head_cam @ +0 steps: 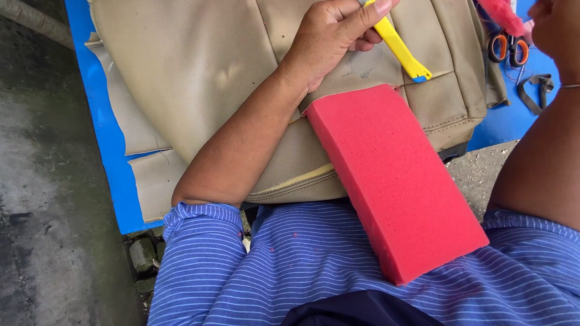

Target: Removing old foam padding and adhesive from a leather car seat cover using a utility knife

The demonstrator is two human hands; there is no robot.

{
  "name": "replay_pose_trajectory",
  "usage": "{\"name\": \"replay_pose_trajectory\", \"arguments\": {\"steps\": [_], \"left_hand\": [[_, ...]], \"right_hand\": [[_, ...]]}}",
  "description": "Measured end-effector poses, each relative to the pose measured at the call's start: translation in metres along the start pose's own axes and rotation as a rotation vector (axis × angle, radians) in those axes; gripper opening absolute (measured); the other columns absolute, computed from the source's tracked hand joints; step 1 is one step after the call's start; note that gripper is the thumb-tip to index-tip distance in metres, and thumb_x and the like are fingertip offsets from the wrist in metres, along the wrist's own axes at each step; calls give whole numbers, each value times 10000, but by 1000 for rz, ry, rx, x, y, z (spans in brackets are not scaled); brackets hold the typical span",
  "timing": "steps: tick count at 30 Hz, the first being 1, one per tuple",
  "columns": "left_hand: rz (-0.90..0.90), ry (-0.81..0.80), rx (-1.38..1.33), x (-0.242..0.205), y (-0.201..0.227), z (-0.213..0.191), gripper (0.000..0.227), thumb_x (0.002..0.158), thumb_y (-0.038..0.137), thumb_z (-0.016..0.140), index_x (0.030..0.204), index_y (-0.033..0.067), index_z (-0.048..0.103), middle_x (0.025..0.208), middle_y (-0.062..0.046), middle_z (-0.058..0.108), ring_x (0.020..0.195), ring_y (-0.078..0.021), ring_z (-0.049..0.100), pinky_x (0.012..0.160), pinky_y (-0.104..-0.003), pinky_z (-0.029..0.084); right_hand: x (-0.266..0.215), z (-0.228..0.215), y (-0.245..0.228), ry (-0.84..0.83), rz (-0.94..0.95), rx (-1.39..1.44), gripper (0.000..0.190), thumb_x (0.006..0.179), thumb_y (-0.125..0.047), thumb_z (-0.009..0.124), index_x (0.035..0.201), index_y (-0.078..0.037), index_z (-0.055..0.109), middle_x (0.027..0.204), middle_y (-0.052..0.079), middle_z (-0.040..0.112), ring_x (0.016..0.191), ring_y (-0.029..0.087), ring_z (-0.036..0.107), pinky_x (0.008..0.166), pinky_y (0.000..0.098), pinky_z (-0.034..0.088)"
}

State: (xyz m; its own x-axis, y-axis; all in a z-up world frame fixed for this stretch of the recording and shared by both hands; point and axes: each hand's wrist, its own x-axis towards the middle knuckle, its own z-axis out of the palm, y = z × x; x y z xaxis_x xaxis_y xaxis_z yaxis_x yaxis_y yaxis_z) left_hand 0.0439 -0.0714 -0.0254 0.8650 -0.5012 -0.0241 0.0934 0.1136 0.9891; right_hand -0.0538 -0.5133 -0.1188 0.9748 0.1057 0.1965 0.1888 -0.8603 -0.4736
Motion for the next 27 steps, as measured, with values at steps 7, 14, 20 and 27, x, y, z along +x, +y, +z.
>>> {"name": "replay_pose_trajectory", "arguments": {"steps": [7, 14, 20, 27], "left_hand": [[-16, -83, -105, 0, -3, -5, 450, 844, 425, 723, 1126, 82, 798, 921, -90, 785, 830, -145, 776, 741, -252, 684], [24, -98, -243, -3, 7, 1, 459, 812, 389, 704, 858, -65, 756, 824, -164, 775, 707, -178, 765, 681, -302, 702], [288, -183, 144, -6, -2, 0, 457, 961, 419, 643, 1196, 39, 738, 1158, -64, 788, 1045, -86, 722, 942, -220, 579], [595, -225, 636, 2, -36, 1, 318, 899, 263, 842, 1152, 148, 687, 982, -21, 602, 851, -128, 660, 735, -264, 587]], "right_hand": [[-8, 17, 15, 254, -38, -52, 174, 1406, 81, 587, 1579, 98, 569, 1312, 287, 573, 1069, 379, 516, 854, 435, 430], [53, 29, -292, 149, -409, -177, 502, 991, 103, 808, 1403, 73, 522, 1183, 262, 562, 916, 433, 607, 699, 479, 488], [49, 18, -242, 37, -210, 127, 137, 1306, 81, 585, 1179, 75, 635, 906, 153, 631, 738, 257, 589, 651, 389, 396], [47, 17, -249, -5, -218, 192, 277, 1325, -44, 609, 1090, 103, 601, 865, 125, 450, 767, 241, 378, 667, 403, 284]]}}
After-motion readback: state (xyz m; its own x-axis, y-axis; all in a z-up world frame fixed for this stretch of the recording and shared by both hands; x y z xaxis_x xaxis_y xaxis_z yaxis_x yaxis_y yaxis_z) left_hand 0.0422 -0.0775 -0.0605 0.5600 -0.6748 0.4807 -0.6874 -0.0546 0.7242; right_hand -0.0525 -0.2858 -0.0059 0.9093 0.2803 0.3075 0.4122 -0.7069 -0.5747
